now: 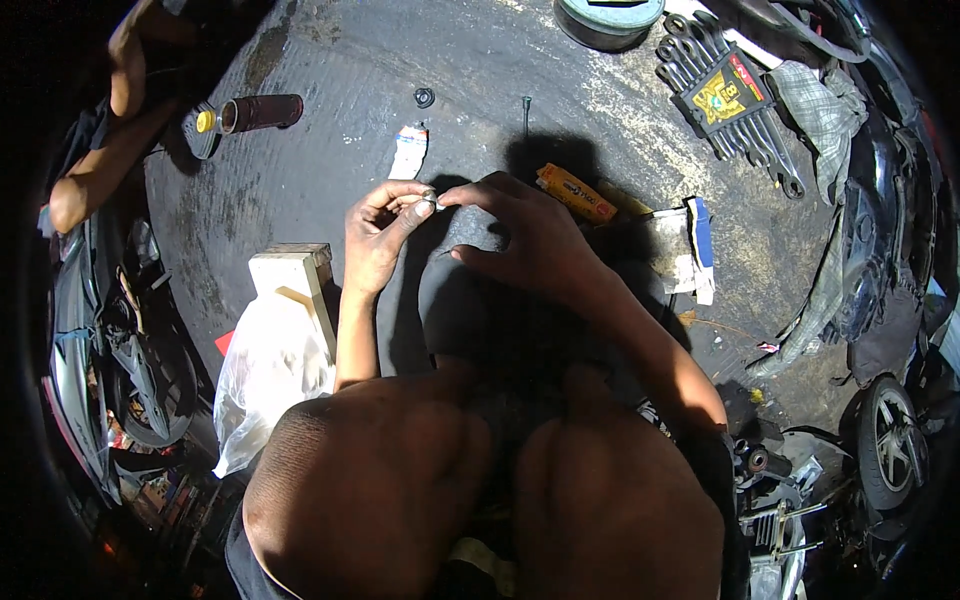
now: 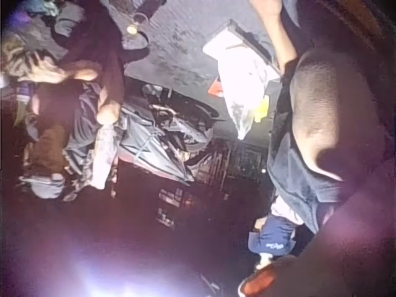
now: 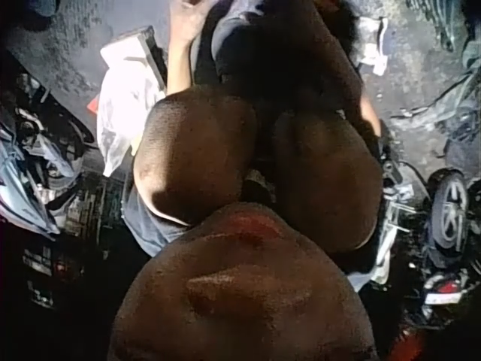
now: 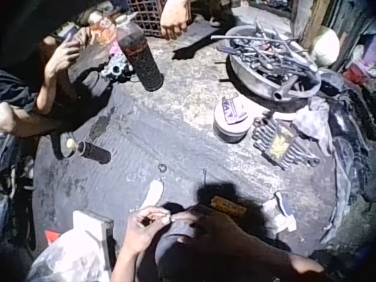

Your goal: Applying sealant to a motorcycle engine component and cleaning it.

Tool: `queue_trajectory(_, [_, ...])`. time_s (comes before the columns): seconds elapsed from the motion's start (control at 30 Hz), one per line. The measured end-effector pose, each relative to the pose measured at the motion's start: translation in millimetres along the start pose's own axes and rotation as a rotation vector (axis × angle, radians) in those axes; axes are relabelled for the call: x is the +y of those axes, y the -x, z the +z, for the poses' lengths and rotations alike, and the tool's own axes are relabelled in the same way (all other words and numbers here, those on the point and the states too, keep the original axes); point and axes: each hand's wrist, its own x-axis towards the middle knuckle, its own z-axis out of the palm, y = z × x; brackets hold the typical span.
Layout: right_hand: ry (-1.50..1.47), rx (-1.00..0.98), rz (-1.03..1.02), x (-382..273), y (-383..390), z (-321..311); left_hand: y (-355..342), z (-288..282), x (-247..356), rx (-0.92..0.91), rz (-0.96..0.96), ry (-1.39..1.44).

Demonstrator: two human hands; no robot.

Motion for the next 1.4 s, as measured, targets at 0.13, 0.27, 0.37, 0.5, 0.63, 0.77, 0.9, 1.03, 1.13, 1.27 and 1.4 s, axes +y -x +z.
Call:
queue_trajectory(0.13, [-0.015, 0.004, -0.088, 3.3, 0.3, -3.0, 0.1, -0.4, -5.0, 0.001, -0.003, 0.020])
queue_trajectory(0.27, [-0.283, -0.039, 0.082, 9.0, 4.6, 0.7, -1.2, 0.3, -4.7, -0.017, -0.005, 0.045])
queue_trajectory(0.37, [-0.441, -0.026, 0.137, 8.8, 4.2, 1.4, 2.9, -1.3, 3.8, -0.049, 0.007, 0.051])
queue_trajectory(0.5, [-0.490, -0.049, 0.198, 14.8, 5.7, 4.3, 3.6, -0.3, -0.4, -0.076, 0.009, 0.080])
queue_trajectory(0.63, [-0.488, -0.046, 0.193, 10.1, 4.4, 2.4, 3.1, -2.2, 0.1, -0.091, -0.006, 0.043])
queue_trajectory(0.77, [-0.456, -0.054, 0.213, 8.5, 4.5, 2.4, 3.0, -2.1, 3.7, -0.073, -0.022, -0.011])
queue_trajectory(0.9, [-0.387, -0.042, 0.188, 11.4, 4.3, 2.2, 1.0, -1.1, 0.2, -0.065, -0.007, -0.032])
queue_trajectory(1.03, [-0.293, -0.033, 0.115, 8.9, 2.5, 0.3, -0.1, 0.6, 5.2, -0.048, -0.012, -0.022])
queue_trajectory(1.13, [-0.243, 0.005, 0.015, 9.8, 0.3, 0.9, -0.8, -2.2, 5.4, -0.062, -0.012, -0.043])
queue_trajectory(1.27, [-0.122, 0.000, 0.041, 3.9, -1.6, -2.3, -2.2, -0.2, 8.1, -0.062, -0.001, -0.089])
queue_trajectory(1.4, [-0.026, 0.041, -0.030, 3.1, -0.8, -2.3, -2.9, -0.9, 5.8, -0.072, -0.042, -0.017])
